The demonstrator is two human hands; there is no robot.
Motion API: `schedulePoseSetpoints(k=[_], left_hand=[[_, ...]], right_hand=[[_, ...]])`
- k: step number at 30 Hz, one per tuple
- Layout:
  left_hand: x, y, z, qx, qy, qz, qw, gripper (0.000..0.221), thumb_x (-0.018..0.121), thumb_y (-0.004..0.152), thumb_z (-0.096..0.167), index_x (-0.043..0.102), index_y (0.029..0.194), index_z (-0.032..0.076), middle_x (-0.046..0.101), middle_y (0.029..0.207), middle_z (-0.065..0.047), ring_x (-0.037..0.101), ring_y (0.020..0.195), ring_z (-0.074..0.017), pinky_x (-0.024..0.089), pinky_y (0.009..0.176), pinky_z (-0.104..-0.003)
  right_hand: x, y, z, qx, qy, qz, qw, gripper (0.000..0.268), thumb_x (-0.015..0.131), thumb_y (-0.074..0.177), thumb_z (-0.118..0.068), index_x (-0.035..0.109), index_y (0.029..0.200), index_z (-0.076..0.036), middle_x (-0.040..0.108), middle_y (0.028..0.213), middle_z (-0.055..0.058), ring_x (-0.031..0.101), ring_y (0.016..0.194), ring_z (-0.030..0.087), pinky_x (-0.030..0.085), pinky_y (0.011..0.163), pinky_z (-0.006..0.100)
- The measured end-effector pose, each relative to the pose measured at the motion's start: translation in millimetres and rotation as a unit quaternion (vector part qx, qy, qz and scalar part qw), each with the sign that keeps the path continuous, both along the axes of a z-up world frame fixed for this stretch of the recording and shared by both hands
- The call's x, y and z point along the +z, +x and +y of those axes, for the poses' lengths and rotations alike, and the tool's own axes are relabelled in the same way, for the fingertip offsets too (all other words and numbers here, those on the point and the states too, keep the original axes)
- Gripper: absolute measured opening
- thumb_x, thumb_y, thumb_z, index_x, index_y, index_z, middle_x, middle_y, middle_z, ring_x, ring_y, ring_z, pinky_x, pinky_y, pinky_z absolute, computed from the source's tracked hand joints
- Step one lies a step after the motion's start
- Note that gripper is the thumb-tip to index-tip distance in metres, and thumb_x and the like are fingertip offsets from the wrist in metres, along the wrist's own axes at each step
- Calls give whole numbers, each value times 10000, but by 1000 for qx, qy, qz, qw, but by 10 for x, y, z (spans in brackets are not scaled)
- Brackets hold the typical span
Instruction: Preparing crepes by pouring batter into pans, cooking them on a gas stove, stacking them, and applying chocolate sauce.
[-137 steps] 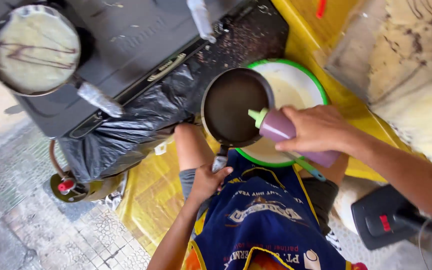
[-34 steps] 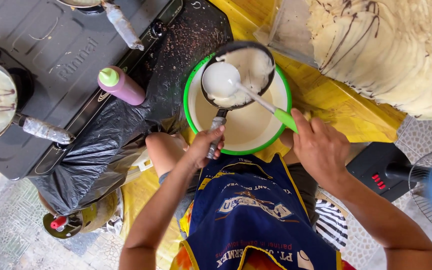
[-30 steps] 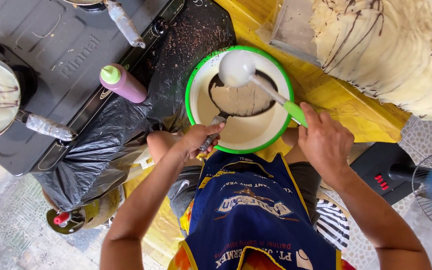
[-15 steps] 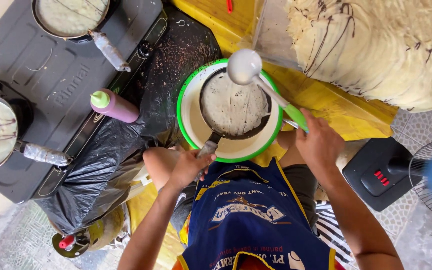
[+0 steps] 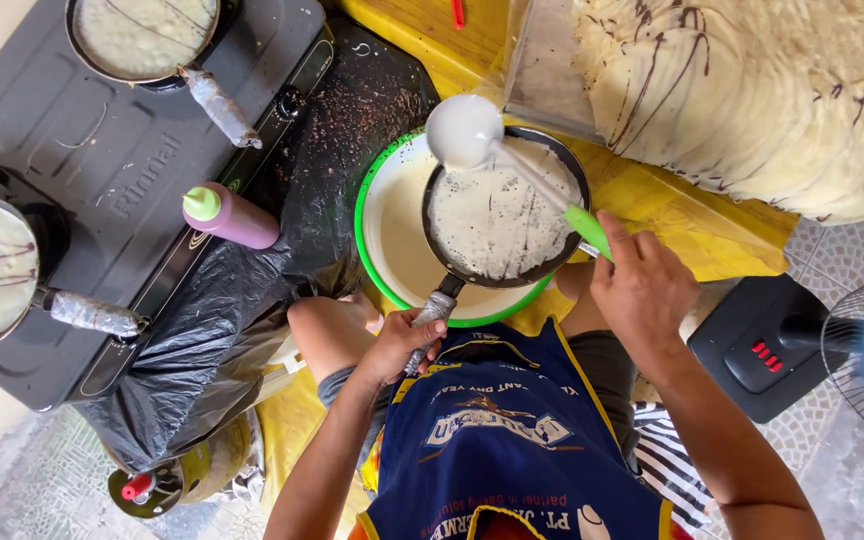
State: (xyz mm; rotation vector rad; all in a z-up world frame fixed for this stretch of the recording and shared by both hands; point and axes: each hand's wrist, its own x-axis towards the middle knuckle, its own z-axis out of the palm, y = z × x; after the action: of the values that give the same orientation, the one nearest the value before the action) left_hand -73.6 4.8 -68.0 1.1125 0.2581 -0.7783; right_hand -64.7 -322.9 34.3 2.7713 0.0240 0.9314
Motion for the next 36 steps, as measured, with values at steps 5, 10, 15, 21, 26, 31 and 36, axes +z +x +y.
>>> schedulePoseSetpoints(k=[5, 10, 15, 21, 26, 31, 36], left_hand=[[224, 159, 263, -5, 112, -29, 993, 325, 859, 854, 175, 680, 838, -96, 580, 494, -170, 580, 327, -193, 479, 310, -269], [201, 293, 567, -171, 583, -152, 780, 637, 748, 734, 757, 732, 892, 140, 748, 906, -176, 723, 956, -407, 555, 823, -460], [417, 120, 725, -53, 738, -541, 400, 480, 801, 710, 599, 514, 722, 215, 442, 547, 9, 539, 479, -230, 496, 443, -345], [105, -23, 706, -36, 769, -555, 315, 302, 592, 923, 450, 499, 767, 209, 453, 592, 70, 535, 444, -125, 474, 450, -271], [-395, 1, 595, -27, 795, -547, 261, 269, 538, 924, 434, 517, 790, 202, 472, 601, 70, 562, 456, -112, 455, 425, -275], [-572, -58, 460, -6, 788, -528, 318, 368, 537, 893, 518, 523, 786, 167, 450, 622, 15, 537, 476, -199, 442, 384, -359], [-1146, -131, 300, 53, 670, -432, 601, 308, 707, 722, 470, 559, 718, 200, 557, 525, -19, 649, 456, -274, 536, 441, -454]], right_hand=[[-67, -89, -219, -41, 71, 78, 994, 440, 795, 893, -288, 750, 1331, -295, 680, 908, 7, 709, 706, 245, 578, 652, 353], [-385, -159, -269, -98, 129, 207, 965, 404, 678, 980, -309, 700, 1380, -264, 687, 946, 78, 730, 720, 337, 585, 670, 455], [-252, -188, 248, -39, 129, 332, 934, 207, 645, 878, -245, 762, 1025, -159, 701, 780, 98, 724, 716, 372, 549, 665, 457], [-1916, -430, 31, -50, 40, 405, 912, 438, 483, 939, -244, 706, 1286, -393, 605, 785, -6, 647, 648, 217, 474, 595, 341], [-1998, -414, 21, -65, 92, 478, 871, 470, 449, 960, -311, 653, 1358, -454, 696, 924, 6, 728, 845, 244, 537, 755, 386], [-1565, -268, 65, -44, 124, 549, 826, 494, 491, 937, -366, 614, 1409, -444, 776, 1108, 54, 747, 1041, 291, 557, 919, 439], [-1287, -81, 344, -27, -46, 535, 843, 626, 463, 903, -723, 632, 1411, -399, 691, 1210, 50, 687, 1096, 329, 568, 903, 474]])
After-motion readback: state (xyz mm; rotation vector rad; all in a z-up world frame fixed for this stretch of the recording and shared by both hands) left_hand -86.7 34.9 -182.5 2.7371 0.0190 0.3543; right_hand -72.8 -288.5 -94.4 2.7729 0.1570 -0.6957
